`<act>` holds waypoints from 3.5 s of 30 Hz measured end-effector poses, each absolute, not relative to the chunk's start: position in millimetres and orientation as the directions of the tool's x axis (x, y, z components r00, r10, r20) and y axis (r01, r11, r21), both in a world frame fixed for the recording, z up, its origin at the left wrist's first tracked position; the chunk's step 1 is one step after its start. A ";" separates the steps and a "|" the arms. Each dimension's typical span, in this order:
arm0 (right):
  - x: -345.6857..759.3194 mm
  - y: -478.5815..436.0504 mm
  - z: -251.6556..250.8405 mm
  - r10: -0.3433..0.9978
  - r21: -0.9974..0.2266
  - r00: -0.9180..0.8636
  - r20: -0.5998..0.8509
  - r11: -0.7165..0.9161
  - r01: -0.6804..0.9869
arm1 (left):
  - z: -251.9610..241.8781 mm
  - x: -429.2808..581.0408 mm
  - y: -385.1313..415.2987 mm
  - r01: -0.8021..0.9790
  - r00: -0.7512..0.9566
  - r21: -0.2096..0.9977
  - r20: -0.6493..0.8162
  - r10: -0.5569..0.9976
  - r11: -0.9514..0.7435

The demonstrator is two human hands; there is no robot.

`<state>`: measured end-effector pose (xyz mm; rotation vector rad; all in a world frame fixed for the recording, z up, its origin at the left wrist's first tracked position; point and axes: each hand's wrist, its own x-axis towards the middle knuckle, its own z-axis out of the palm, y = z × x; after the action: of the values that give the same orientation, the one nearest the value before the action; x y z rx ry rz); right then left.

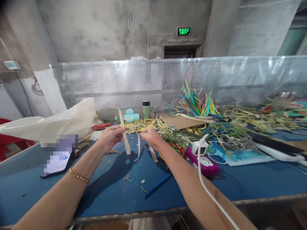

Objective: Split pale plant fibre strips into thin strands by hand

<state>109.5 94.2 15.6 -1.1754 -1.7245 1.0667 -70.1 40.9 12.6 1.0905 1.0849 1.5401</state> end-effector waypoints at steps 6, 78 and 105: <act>100.6 92.2 4.4 0.759 -0.760 -0.519 0.394 0.587 0.281 | 9.5 -61.7 38.6 -0.155 -0.072 0.961 0.221 0.973 -0.230; 101.4 88.5 14.5 0.864 -0.827 -0.283 0.416 0.489 0.276 | 15.7 -58.9 32.1 -0.033 0.189 0.949 0.313 0.931 -0.312; 125.0 113.2 16.1 0.974 -0.994 -0.213 0.077 0.059 -0.090 | 27.1 -124.1 47.3 -0.227 -0.659 0.867 0.199 0.725 -0.444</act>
<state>125.0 113.2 16.1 -0.9861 -1.3347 1.3520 -124.1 47.3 27.1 0.7604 1.1571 2.1263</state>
